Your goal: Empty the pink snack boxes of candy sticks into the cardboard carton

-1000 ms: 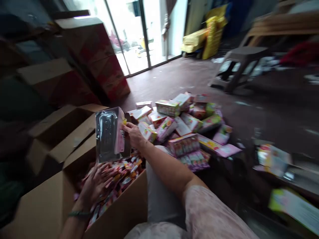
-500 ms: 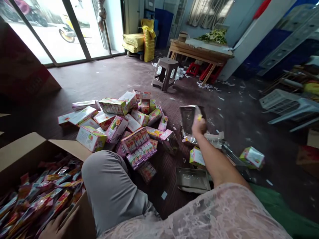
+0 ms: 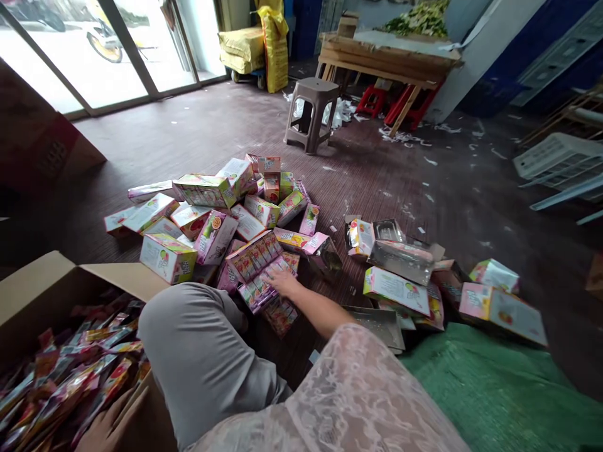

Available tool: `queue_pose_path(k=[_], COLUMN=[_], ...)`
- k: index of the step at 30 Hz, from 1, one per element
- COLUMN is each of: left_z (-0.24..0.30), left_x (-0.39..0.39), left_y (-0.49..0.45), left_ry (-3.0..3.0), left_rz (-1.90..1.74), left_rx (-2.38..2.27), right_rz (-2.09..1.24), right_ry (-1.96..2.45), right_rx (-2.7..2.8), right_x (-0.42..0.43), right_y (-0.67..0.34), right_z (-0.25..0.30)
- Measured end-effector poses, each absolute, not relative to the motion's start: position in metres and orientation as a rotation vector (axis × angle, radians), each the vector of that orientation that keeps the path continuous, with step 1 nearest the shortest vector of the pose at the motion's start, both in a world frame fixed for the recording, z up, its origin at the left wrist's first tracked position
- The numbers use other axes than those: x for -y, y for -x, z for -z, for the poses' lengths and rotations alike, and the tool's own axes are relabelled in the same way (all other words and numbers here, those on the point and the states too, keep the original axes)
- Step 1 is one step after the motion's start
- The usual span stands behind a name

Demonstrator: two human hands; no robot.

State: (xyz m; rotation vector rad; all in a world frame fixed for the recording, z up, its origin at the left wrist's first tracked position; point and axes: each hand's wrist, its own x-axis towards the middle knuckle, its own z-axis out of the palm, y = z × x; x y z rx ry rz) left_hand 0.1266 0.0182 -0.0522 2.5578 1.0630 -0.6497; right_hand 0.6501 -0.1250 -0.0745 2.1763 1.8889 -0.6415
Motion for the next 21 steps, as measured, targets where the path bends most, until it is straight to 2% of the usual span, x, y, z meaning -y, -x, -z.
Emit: queue_pose_path(k=[3,7,15,21], left_z=[0.052,0.039,0.022,0.017], left_x=[-0.016,-0.014,-0.011,-0.007], left_y=[-0.126,-0.134,-0.147,-0.149], left_ry=[-2.591,-2.574,-2.499,-2.584], left_rz=[0.700,0.768,0.731,0.828], left_rx=[-1.077,-1.041,-1.133,-1.109], right_rz=[0.707,0.705,0.798,0.869], right_ry=[-2.128,-2.158,-2.098,-2.283], right_rx=[-1.879,-1.796,-1.787,-1.614], right_x=[0.093,0.093,0.075,0.084], right_y=[-0.619,-0.608,-0.631,-0.646], right_z=[0.100,0.115,0.111,0.118])
